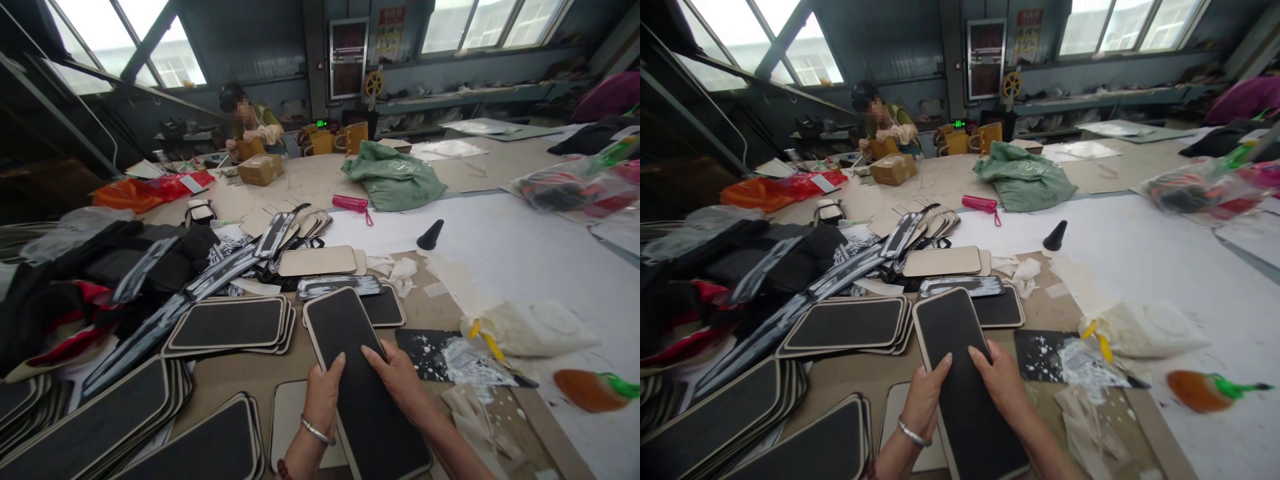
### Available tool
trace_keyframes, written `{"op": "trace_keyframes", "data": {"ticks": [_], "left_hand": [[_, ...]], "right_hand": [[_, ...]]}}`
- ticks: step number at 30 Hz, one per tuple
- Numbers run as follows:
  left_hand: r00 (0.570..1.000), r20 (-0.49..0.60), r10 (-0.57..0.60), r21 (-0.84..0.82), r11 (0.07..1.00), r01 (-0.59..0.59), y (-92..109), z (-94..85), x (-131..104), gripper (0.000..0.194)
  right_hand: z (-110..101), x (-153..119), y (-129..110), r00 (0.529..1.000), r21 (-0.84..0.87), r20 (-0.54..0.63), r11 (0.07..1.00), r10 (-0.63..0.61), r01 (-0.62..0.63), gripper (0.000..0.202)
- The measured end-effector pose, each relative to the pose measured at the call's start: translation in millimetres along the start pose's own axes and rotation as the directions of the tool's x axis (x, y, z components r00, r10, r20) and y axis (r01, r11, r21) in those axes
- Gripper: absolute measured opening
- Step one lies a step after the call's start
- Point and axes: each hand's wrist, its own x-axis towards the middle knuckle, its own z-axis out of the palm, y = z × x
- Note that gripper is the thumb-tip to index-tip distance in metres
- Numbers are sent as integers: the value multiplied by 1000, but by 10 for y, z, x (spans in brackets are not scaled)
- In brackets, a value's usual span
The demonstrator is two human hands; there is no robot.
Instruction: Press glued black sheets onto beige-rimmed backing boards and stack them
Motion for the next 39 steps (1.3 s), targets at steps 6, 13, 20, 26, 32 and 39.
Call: {"op": "trace_keyframes", "data": {"ticks": [6,13,20,26,32,39], "left_hand": [[1000,-14,14,-22,1000,-14,53,-68,-69,49],[999,22,42,-37,998,-41,124,-212,-105,50],[998,-14,58,-98,993,-59,144,-293,-140,36],[994,-109,25,-156,987,-42,121,-322,-152,27],[958,-283,-46,-250,968,-28,188,-416,-124,16],[953,-299,-54,-296,954,-38,132,-519,-29,13]], "right_hand": [[103,-59,-33,997,-149,-51,987,-60,52,39],[218,-136,-205,983,143,184,988,25,-52,44],[335,-172,-167,995,-61,55,995,-79,82,43],[378,-154,-147,992,-126,92,987,-91,102,43],[28,-348,52,945,11,292,988,145,-155,47],[263,-715,510,914,477,60,793,402,-380,52]]}}
